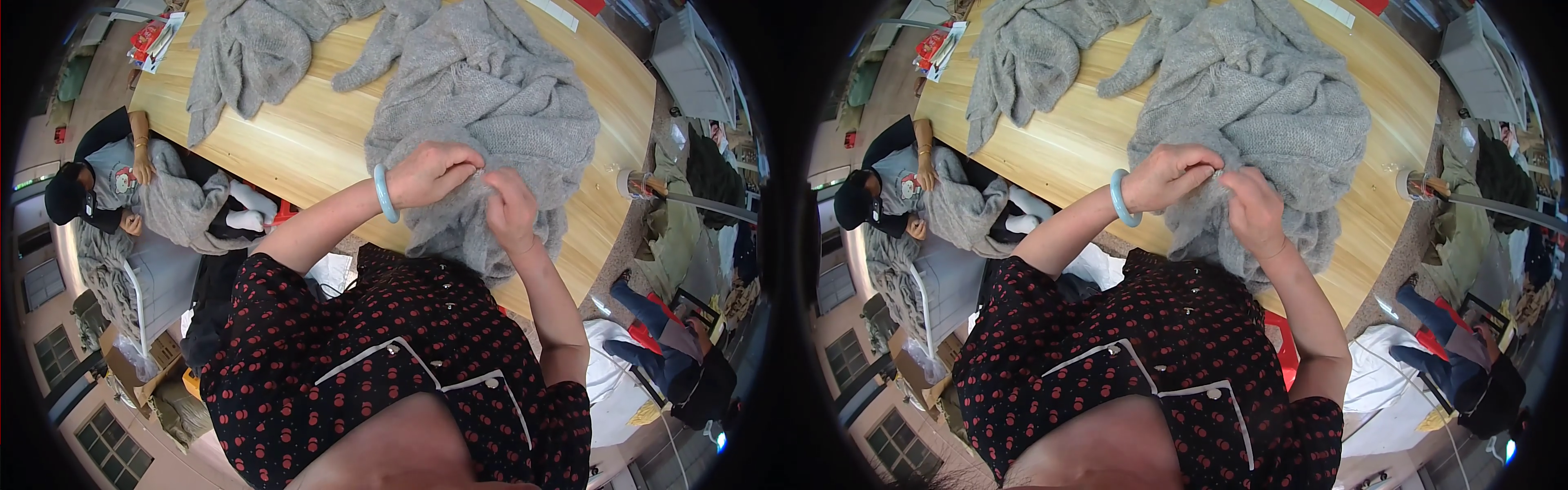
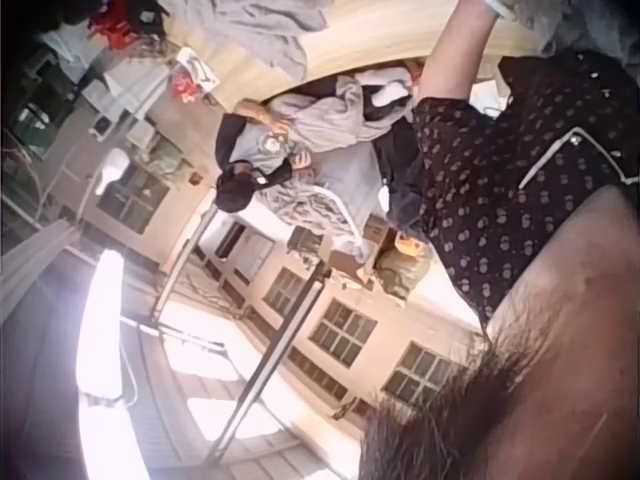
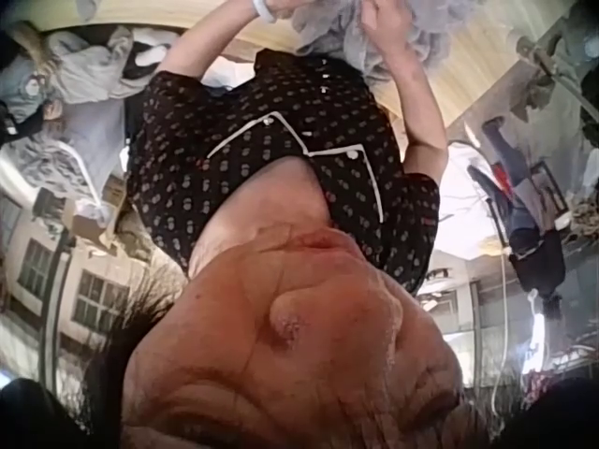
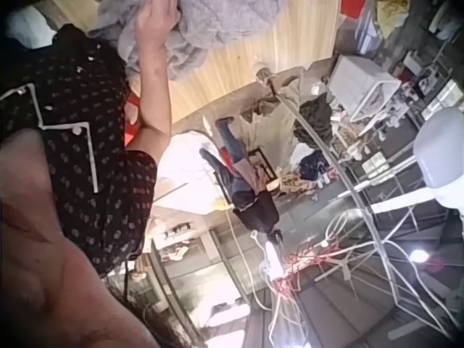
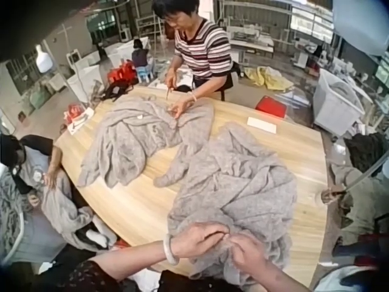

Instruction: Inspecting and removing loose fibers from fuzzy grey garments on a wooden work table.

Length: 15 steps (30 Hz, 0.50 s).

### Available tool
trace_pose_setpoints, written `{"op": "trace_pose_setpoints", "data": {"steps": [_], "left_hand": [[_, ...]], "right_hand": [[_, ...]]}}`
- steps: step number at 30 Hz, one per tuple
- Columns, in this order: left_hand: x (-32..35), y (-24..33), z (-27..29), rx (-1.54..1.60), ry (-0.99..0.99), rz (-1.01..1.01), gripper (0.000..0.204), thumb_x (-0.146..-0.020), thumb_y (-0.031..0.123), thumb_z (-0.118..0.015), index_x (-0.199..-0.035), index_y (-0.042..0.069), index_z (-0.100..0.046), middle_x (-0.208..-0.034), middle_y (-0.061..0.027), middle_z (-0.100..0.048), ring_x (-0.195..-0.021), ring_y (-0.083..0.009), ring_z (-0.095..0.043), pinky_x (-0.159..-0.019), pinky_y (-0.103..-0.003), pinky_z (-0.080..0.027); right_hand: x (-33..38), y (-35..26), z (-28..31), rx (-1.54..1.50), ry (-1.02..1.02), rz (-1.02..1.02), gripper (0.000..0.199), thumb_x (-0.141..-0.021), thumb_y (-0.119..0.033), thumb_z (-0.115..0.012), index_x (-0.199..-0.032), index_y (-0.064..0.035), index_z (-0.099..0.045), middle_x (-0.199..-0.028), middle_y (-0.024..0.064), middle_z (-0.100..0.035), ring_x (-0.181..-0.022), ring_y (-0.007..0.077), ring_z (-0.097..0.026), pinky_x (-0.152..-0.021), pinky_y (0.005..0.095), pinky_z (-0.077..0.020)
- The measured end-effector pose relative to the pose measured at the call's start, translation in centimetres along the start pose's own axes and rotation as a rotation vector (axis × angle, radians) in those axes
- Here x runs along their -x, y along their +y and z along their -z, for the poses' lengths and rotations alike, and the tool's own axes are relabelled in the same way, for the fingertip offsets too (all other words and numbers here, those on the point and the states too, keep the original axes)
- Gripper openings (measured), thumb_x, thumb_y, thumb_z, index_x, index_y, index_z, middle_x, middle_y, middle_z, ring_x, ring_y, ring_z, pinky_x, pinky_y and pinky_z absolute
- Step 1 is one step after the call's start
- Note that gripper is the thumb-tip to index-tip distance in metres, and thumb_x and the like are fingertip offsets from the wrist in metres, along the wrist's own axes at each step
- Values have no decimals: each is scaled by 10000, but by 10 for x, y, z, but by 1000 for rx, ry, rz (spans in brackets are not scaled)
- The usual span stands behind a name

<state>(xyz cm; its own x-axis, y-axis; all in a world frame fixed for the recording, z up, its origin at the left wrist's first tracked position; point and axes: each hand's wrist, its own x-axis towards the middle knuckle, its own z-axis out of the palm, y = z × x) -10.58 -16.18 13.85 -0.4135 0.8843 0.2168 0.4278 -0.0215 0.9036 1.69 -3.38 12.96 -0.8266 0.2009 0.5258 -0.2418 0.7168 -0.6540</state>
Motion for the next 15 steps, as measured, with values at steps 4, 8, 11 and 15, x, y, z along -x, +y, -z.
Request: {"op": "trace_pose_setpoints", "data": {"steps": [4, 8, 11, 15], "left_hand": [[2, 2, 0, -103, 69, -120, 135, -770, 47, -527, -898, 25, -567, -784, -126, -576, -735, -307, -560, -628, -352, -452], [1, 2, -3, -201, 116, -202, 132, -767, 38, -544, -896, 27, -569, -788, -127, -583, -711, -291, -566, -611, -326, -454], [-1, 0, -7, -166, 150, -172, 115, -772, 40, -550, -884, 21, -569, -749, -123, -575, -662, -263, -565, -576, -306, -449], [-5, -1, -5, 148, -18, 292, 117, -784, 97, -546, -871, 21, -560, -738, -135, -577, -666, -265, -568, -588, -310, -444]], "right_hand": [[-7, -6, 1, -133, 60, -178, 264, -655, 116, -455, -876, -8, -529, -791, 111, -559, -685, 204, -553, -610, 256, -435], [-8, -8, 0, -171, 57, -228, 259, -660, 115, -454, -873, -12, -530, -803, 107, -562, -693, 197, -554, -616, 248, -433], [-4, -1, 2, -118, 45, -66, 274, -659, 115, -464, -888, -18, -534, -810, 106, -563, -694, 200, -554, -617, 247, -433], [-3, 5, 2, 13, -80, -16, 278, -676, 99, -460, -911, -26, -540, -800, 102, -560, -692, 188, -549, -608, 247, -430]]}}
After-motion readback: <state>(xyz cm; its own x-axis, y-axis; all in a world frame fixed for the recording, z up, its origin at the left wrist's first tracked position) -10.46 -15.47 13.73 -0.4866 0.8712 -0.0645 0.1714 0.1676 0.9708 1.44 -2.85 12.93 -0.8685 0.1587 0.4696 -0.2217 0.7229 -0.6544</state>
